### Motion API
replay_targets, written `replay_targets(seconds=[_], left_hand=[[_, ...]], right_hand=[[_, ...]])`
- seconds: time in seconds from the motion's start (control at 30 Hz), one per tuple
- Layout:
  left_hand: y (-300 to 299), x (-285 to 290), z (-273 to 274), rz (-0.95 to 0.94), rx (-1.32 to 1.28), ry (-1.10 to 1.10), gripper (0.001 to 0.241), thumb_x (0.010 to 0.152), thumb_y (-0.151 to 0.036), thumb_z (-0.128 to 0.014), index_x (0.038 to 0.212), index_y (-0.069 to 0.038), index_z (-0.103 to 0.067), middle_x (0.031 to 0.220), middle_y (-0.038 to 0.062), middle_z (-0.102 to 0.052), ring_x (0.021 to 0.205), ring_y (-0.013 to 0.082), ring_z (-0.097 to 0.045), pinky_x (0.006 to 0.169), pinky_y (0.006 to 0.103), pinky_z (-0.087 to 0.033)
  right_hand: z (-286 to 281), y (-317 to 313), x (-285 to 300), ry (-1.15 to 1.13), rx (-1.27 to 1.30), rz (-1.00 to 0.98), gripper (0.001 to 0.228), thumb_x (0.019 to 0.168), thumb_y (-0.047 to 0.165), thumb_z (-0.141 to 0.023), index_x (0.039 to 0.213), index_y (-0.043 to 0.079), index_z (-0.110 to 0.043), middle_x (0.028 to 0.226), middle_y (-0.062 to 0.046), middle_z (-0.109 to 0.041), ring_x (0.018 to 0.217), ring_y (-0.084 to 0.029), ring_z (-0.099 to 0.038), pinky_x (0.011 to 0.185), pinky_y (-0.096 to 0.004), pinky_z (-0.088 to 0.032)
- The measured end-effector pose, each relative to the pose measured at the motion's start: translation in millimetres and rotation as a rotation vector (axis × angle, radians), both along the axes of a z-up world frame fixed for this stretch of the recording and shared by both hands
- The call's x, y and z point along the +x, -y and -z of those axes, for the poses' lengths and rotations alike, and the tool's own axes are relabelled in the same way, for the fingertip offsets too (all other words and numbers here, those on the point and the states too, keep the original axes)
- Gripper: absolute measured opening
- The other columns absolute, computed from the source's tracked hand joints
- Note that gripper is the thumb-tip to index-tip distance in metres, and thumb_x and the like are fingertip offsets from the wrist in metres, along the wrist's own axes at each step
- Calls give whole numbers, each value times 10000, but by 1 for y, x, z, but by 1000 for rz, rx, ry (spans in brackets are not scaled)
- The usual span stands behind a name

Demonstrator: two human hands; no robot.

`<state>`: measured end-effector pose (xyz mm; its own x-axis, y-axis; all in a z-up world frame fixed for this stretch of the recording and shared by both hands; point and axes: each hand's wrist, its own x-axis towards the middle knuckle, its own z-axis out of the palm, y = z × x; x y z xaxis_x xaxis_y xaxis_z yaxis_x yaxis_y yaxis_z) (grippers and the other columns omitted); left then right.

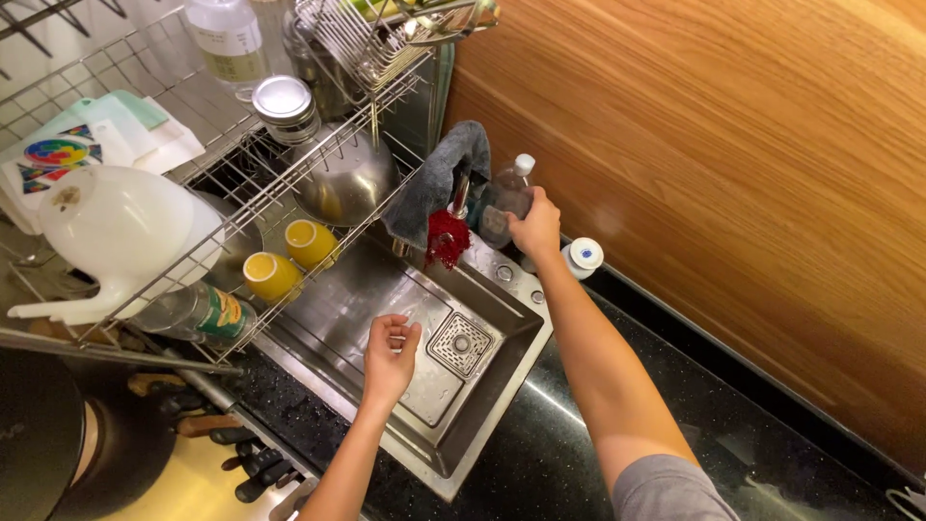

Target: Cleaning a kitchen counter with a cloth after washing dishes.

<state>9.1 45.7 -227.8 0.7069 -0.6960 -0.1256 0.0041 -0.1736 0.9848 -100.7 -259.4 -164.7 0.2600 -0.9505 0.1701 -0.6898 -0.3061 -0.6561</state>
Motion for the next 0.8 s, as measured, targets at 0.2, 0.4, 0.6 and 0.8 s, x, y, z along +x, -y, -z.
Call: replay_targets(seconds=[0.2, 0.4, 0.6, 0.8], left_hand=[[0, -4, 15, 36, 75, 37, 335, 917, -229, -738, 1142, -32, -588, 901, 72, -706, 769, 134, -623, 678, 274, -523], [4, -8, 40, 115, 104, -126, 354, 905, -210, -737, 1178, -55, -572, 931, 72, -682, 712, 146, -621, 622, 286, -506], [5, -2, 54, 139, 158, -164, 322, 880, -192, -758, 1130, -56, -607, 922, 76, -691, 711, 146, -670, 616, 280, -522], [7, -3, 76, 166, 120, -235, 270, 891, -192, -749, 1076, -39, -626, 939, 70, -691, 712, 148, -683, 630, 279, -546]], right_hand=[[22, 10, 6, 57, -31, -100, 534, 800, 113, -824, 1247, 20, -548, 1196, -253, -686, 1146, -431, -638, 960, -463, -508], [26, 13, 17, 91, -5, -115, 571, 822, 123, -821, 1282, 5, -505, 1231, -252, -655, 1089, -414, -655, 926, -464, -520], [-9, -13, -10, -428, -248, -17, 544, 760, 52, -753, 1270, 24, -565, 1205, -193, -666, 1109, -379, -600, 876, -474, -496], [32, 23, -46, -1061, -307, -189, 199, 843, 164, -757, 1041, 154, -742, 1027, -79, -745, 1065, -295, -626, 963, -492, -341]])
